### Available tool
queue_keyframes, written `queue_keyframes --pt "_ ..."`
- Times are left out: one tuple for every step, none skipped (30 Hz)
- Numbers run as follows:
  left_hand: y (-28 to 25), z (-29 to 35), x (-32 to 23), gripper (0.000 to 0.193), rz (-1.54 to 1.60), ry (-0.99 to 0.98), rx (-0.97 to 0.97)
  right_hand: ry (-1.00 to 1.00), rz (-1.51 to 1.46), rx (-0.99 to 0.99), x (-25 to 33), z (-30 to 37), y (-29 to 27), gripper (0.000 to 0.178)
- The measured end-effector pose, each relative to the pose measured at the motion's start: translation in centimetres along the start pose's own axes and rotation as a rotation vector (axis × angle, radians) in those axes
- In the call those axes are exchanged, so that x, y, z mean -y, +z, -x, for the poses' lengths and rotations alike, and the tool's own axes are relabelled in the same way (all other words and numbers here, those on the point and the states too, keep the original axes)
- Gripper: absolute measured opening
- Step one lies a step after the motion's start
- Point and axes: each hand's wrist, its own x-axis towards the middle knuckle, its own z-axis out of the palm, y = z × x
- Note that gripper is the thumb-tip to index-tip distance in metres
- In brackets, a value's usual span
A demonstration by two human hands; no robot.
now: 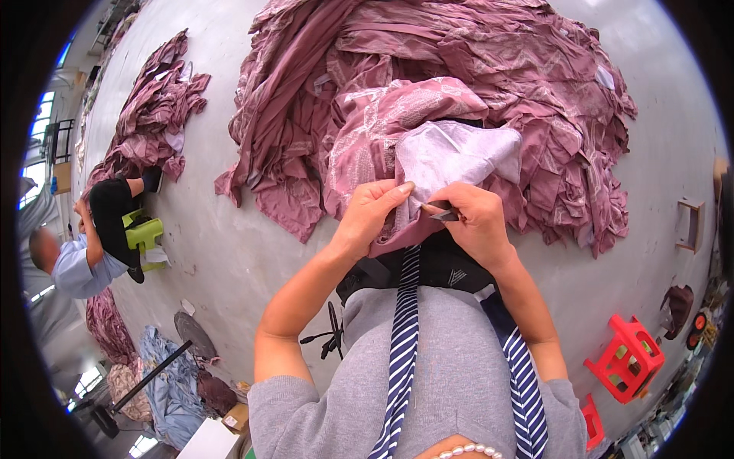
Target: The person sits on the floor and repeatedly picks up pieces of pink patterned fabric from a large pile. Using small scissors, they trim loose threads and edges from each piece before placing it back on the pile.
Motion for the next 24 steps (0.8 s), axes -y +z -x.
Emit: queue_keyframes --pt "-0.2 0.0 0.0 0.018 0.002 -0.007 0.015 -0.022 -0.009 -0.016 -0.1 -0.1 0.0 0.013" --pt "-0.3 0.0 0.0 0.018 0.004 -0.014 0.030 0.097 -0.165 -0.005 0.0 0.0 -0.1 0.011" --pt "-0.5 0.0 0.0 0.017 0.012 -0.012 0.027 0.216 -0.321 0.006 0.4 0.1 -0.4 0.009" --pt "-0.6 -0.1 0.2 0.017 0.019 -0.012 0.026 0.338 -0.475 0.015 0.5 0.3 -0.6 0.007" --pt "-0.6 -0.1 0.2 0.016 0.027 -0.012 0.026 0.354 -0.541 0.010 0.3 0.3 -0.6 0.010" --pt "-0.3 0.0 0.1 0.016 0.039 0.006 -0.001 0.369 -0.607 0.004 -0.1 0.4 -0.6 0.014" --pt "0.3 0.1 -0.2 0.016 0.050 0.024 -0.028 0.385 -0.672 -0.002 -0.3 0.4 -0.6 0.017" --pt "0.7 0.1 -0.4 0.015 0.062 0.041 -0.053 0.384 -0.601 -0.046 -0.2 0.4 -0.6 0.018" --pt "0.8 0.1 -0.5 0.016 0.067 0.041 -0.051 0.382 -0.530 -0.091 0.0 0.4 -0.6 0.019" --pt "0.8 0.2 -0.6 0.016 0.071 0.042 -0.053 0.379 -0.462 -0.133 0.2 0.4 -0.5 0.021" --pt "0.7 0.2 -0.7 0.016 0.074 0.043 -0.054 0.312 -0.326 -0.157 0.3 0.5 -0.8 0.021" --pt "0.5 0.2 -0.6 0.017 0.084 0.042 -0.052 0.244 -0.190 -0.181 0.3 0.7 -1.4 0.022" --pt "0.1 0.0 -0.4 0.019 0.095 0.041 -0.049 0.175 -0.051 -0.205 0.3 1.1 -2.0 0.022" --pt "0.0 0.0 -0.3 0.021 0.106 0.039 -0.046 0.258 0.005 -0.143 0.2 1.8 -2.4 0.021" --pt "0.1 0.0 -0.4 0.019 0.110 0.041 -0.066 0.253 -0.016 -0.146 0.3 2.2 -2.2 0.021" --pt "0.5 0.2 -0.7 0.017 0.115 0.040 -0.084 0.252 -0.037 -0.149 0.2 2.6 -1.9 0.021" --pt "0.8 0.3 -0.9 0.015 0.120 0.040 -0.103 0.251 -0.057 -0.153 0.2 3.0 -1.6 0.021" --pt "0.6 0.2 -0.8 0.015 0.116 0.037 -0.094 0.302 -0.099 -0.128 0.1 3.3 -1.4 0.023" --pt "0.4 0.1 -0.7 0.014 0.107 0.036 -0.087 0.280 -0.119 -0.137 0.0 3.3 -1.1 0.023" --pt "0.3 0.0 -0.7 0.014 0.099 0.035 -0.081 0.257 -0.139 -0.147 0.0 3.3 -0.7 0.024" --pt "0.5 0.1 -0.8 0.014 0.095 0.044 -0.080 0.235 -0.159 -0.156 0.0 3.3 -0.2 0.024" --pt "0.7 0.2 -0.8 0.014 0.092 0.053 -0.081 0.218 -0.176 -0.166 -0.2 3.1 0.2 0.025" --pt "0.8 0.2 -0.8 0.014 0.090 0.061 -0.081 0.200 -0.159 -0.158 0.0 2.8 0.3 0.024" --pt "0.9 0.2 -0.7 0.015 0.090 0.064 -0.074 0.182 -0.142 -0.148 0.1 2.5 0.4 0.024"
